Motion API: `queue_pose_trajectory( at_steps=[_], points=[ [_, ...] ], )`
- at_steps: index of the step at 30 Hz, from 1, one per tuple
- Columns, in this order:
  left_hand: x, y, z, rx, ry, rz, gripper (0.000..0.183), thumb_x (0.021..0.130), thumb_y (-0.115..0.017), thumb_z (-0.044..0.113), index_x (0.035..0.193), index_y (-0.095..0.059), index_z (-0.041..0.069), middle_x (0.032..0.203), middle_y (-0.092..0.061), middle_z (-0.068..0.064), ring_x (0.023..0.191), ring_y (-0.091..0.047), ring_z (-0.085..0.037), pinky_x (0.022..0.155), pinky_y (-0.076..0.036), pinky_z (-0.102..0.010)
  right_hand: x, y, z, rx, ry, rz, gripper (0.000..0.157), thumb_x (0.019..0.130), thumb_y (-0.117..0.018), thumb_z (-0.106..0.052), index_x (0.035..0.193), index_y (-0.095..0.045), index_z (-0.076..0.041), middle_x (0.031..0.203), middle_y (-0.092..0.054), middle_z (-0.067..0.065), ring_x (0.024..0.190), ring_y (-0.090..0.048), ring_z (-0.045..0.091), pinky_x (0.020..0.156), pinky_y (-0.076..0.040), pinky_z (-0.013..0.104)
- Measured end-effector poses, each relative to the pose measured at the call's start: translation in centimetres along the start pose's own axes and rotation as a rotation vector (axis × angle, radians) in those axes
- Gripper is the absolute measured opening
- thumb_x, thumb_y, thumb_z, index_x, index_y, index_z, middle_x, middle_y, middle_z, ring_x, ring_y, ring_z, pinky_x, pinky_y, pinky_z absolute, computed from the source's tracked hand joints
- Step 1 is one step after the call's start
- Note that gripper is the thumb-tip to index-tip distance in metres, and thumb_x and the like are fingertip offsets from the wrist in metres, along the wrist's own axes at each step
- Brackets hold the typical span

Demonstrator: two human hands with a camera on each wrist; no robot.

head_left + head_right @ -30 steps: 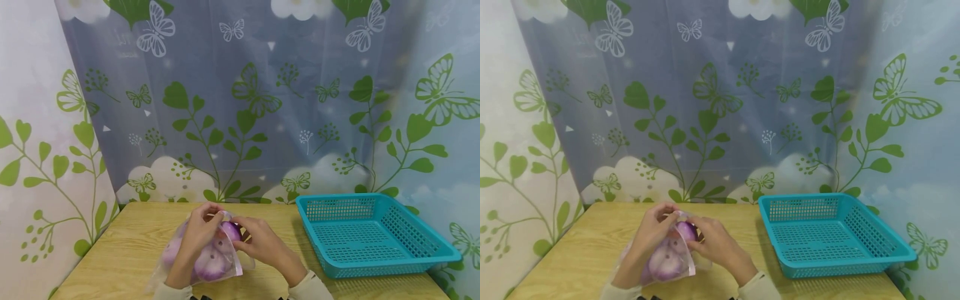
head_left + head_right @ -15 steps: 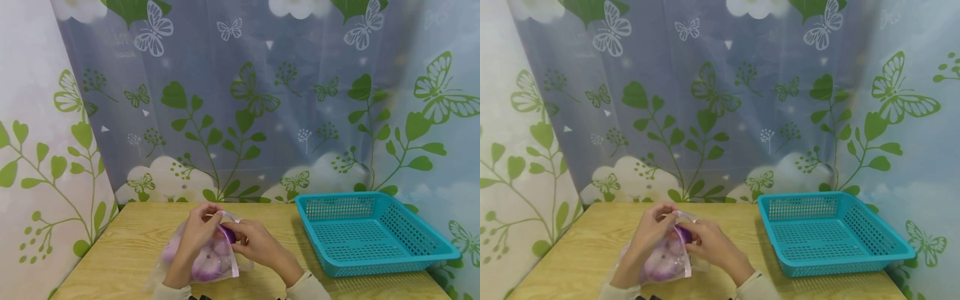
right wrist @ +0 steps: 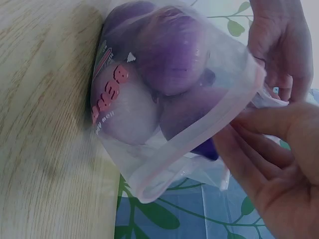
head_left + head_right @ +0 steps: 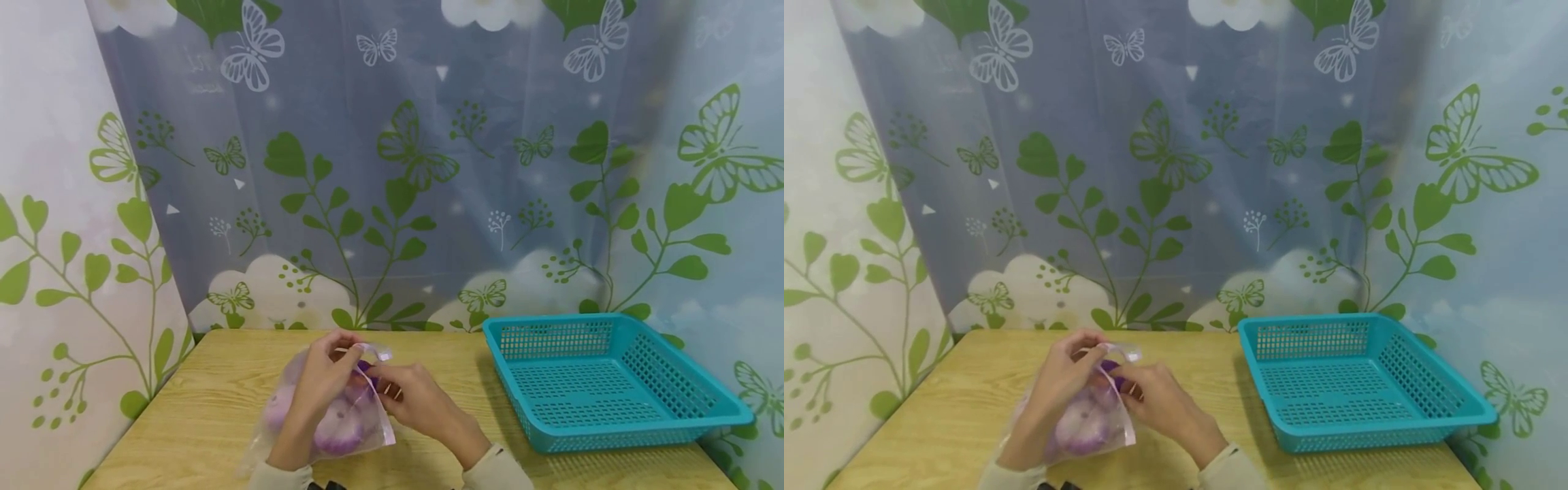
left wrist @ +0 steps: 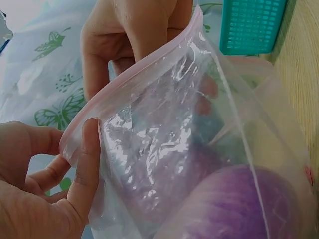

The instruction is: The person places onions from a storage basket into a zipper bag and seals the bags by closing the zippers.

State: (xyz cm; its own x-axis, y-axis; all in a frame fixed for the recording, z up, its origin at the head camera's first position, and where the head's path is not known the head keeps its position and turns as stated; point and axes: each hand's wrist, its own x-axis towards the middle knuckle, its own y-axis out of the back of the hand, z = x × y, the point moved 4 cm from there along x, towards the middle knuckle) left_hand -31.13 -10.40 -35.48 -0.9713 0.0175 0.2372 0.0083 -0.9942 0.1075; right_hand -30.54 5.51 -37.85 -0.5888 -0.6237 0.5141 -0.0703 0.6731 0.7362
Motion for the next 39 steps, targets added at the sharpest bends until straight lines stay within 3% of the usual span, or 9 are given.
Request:
queue_pose_trajectory(
  at_steps=[5, 13, 17, 21, 25, 31, 39],
  points=[
    [0.0, 0.1, 0.1, -0.035, 0.008, 0.003, 0.017, 0.1, -0.061, 0.004, 0.113, -0.067, -0.005, 0.112, -0.064, -0.019, 0.076, -0.068, -0.023, 0.061, -0.067, -0.032, -0.1, -0.8, 0.4, 0.036, -0.034, -0.163, 0.031, 0.094, -0.064, 0.007, 0.121, -0.072, -0.005, 0.113, -0.078, 0.01, 0.094, -0.075, 0.012, 0.075, -0.058, 0.008],
    [0.2, 0.2, 0.1, -0.054, 0.009, 0.006, 0.016, 0.1, -0.06, 0.003, 0.113, -0.066, -0.005, 0.112, -0.064, -0.019, 0.082, -0.069, -0.025, 0.064, -0.068, -0.032, -0.3, -0.6, 0.6, 0.063, -0.06, -0.215, 0.031, 0.097, -0.062, 0.005, 0.124, -0.071, -0.005, 0.116, -0.077, 0.01, 0.094, -0.074, 0.01, 0.078, -0.059, 0.009],
    [0.2, 0.2, 0.1, -0.062, 0.0, -0.003, 0.016, 0.1, -0.06, 0.002, 0.113, -0.066, -0.005, 0.112, -0.063, -0.019, 0.083, -0.068, -0.026, 0.066, -0.068, -0.034, -0.3, 0.5, 0.6, 0.063, -0.066, -0.143, 0.022, 0.096, -0.064, 0.004, 0.113, -0.075, -0.006, 0.103, -0.078, 0.01, 0.083, -0.072, 0.006, 0.072, -0.06, 0.012],
    [0.3, 0.3, 0.1, -0.053, -0.003, 0.002, 0.016, 0.1, -0.06, 0.002, 0.113, -0.066, -0.005, 0.111, -0.063, -0.018, 0.083, -0.068, -0.026, 0.066, -0.068, -0.034, -0.3, 2.4, 0.6, 0.031, -0.061, 0.05, 0.015, 0.095, -0.066, 0.004, 0.104, -0.076, -0.005, 0.092, -0.077, 0.009, 0.074, -0.068, 0.005, 0.061, -0.059, 0.015],
    [0.2, 0.4, 0.2, -0.05, -0.002, 0.003, 0.015, 0.1, -0.06, 0.003, 0.113, -0.066, -0.004, 0.112, -0.063, -0.018, 0.084, -0.068, -0.026, 0.065, -0.068, -0.033, -0.5, 3.8, 0.9, -0.053, -0.061, 0.203, 0.02, 0.09, -0.07, 0.007, 0.105, -0.075, -0.004, 0.097, -0.076, 0.009, 0.077, -0.069, 0.013, 0.062, -0.06, 0.016],
    [0.1, 0.3, 0.4, -0.063, 0.002, -0.008, 0.017, 0.1, -0.061, 0.002, 0.114, -0.065, -0.005, 0.112, -0.064, -0.018, 0.085, -0.068, -0.024, 0.065, -0.068, -0.034, -0.5, 4.0, 1.7, -0.13, -0.061, 0.222, 0.03, 0.084, -0.073, 0.013, 0.109, -0.073, -0.004, 0.11, -0.074, 0.01, 0.09, -0.073, 0.025, 0.071, -0.065, 0.024],
    [0.1, 0.3, 0.4, -0.064, 0.001, -0.004, 0.015, 0.1, -0.061, 0.003, 0.112, -0.066, -0.004, 0.11, -0.064, -0.016, 0.084, -0.067, -0.023, 0.065, -0.068, -0.035, -0.2, 3.2, 2.6, -0.148, -0.021, 0.211, 0.034, 0.08, -0.077, 0.014, 0.107, -0.073, -0.006, 0.107, -0.074, 0.009, 0.09, -0.072, 0.025, 0.071, -0.067, 0.031]
  ],
)
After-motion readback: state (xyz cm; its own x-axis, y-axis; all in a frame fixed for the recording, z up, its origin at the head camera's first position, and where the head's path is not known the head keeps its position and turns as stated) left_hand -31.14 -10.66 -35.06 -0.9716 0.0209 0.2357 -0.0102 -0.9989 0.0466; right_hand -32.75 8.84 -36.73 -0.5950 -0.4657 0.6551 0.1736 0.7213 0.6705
